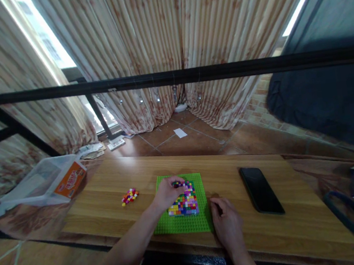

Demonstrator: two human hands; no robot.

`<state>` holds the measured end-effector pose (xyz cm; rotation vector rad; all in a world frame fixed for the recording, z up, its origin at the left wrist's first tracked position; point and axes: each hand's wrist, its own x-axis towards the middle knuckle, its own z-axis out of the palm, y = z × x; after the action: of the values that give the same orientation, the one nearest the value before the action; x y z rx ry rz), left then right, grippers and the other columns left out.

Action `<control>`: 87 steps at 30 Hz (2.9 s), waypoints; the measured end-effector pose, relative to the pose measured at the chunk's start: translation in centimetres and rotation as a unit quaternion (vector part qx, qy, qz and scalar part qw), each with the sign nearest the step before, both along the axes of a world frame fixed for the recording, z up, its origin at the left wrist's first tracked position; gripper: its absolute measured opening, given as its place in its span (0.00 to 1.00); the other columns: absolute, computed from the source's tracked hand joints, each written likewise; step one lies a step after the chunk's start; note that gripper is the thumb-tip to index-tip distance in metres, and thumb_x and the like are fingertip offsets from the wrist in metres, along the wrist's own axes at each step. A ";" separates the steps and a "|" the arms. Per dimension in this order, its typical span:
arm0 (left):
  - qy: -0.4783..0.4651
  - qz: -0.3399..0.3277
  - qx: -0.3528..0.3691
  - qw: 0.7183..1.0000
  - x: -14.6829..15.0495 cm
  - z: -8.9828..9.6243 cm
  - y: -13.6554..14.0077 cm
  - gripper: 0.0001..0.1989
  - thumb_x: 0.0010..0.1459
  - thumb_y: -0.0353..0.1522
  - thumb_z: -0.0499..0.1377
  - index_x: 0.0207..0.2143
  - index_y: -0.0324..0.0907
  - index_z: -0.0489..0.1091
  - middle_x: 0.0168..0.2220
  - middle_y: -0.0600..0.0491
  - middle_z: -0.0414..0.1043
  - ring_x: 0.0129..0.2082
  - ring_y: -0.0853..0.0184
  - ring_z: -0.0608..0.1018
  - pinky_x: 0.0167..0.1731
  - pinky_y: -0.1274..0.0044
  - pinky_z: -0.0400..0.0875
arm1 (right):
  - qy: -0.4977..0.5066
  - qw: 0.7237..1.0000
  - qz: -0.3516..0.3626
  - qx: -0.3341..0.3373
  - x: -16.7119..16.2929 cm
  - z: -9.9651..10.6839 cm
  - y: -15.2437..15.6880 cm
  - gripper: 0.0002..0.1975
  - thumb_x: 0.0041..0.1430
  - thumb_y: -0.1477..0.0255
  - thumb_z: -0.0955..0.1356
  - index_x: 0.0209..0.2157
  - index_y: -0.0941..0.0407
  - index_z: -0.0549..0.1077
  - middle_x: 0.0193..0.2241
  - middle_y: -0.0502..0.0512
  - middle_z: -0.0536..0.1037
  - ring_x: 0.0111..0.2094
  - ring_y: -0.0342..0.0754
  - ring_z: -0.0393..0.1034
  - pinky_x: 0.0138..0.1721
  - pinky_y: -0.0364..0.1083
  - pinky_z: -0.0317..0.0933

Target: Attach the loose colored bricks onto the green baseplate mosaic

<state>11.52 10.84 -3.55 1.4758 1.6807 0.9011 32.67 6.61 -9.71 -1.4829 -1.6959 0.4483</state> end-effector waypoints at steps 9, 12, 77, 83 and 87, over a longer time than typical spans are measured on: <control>0.004 0.061 0.153 0.986 -3.3 -0.4 -4.7 0.19 0.53 0.25 0.59 0.48 0.44 0.72 0.49 0.49 0.75 0.51 0.62 0.74 0.56 0.64 0.66 | -0.017 1.000 0.006 0.024 0.4 -0.7 0.2 0.16 0.63 0.59 0.62 0.36 0.55 0.75 0.37 0.59 0.79 0.39 0.52 0.73 0.44 0.51 0.65; -0.014 0.104 0.115 0.988 -4.2 -1.2 -7.0 0.18 0.55 0.29 0.59 0.50 0.43 0.70 0.48 0.47 0.74 0.47 0.61 0.76 0.51 0.65 0.70 | -0.026 0.999 0.012 0.024 0.4 -0.6 0.1 0.17 0.63 0.58 0.61 0.36 0.55 0.75 0.38 0.60 0.78 0.39 0.53 0.73 0.43 0.51 0.65; 0.147 -0.072 0.157 0.974 -0.4 1.9 -2.6 0.11 0.52 0.20 0.53 0.30 0.42 0.70 0.32 0.54 0.71 0.31 0.70 0.73 0.36 0.78 0.70 | -0.033 0.991 0.128 -0.015 -0.3 0.9 -0.6 0.17 0.65 0.59 0.62 0.32 0.53 0.76 0.32 0.57 0.76 0.34 0.50 0.71 0.38 0.48 0.66; 0.249 -0.110 0.157 0.949 0.1 1.4 -2.0 0.10 0.58 0.22 0.52 0.32 0.41 0.71 0.33 0.51 0.71 0.35 0.66 0.73 0.41 0.74 0.70 | -0.032 0.991 0.125 -0.025 -0.3 0.9 -0.6 0.17 0.65 0.59 0.61 0.32 0.54 0.75 0.32 0.56 0.76 0.34 0.50 0.71 0.37 0.48 0.66; 0.298 -0.124 0.158 0.933 0.3 1.5 -1.7 0.09 0.61 0.25 0.52 0.33 0.41 0.72 0.34 0.50 0.72 0.37 0.64 0.74 0.43 0.72 0.69 | -0.031 0.991 0.127 -0.030 -0.3 0.8 -0.6 0.17 0.65 0.60 0.61 0.32 0.53 0.75 0.32 0.56 0.76 0.35 0.50 0.71 0.38 0.47 0.65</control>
<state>11.77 9.13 -2.02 2.3002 1.7448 0.6346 32.42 5.99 -8.88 -1.3393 -1.9475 0.5987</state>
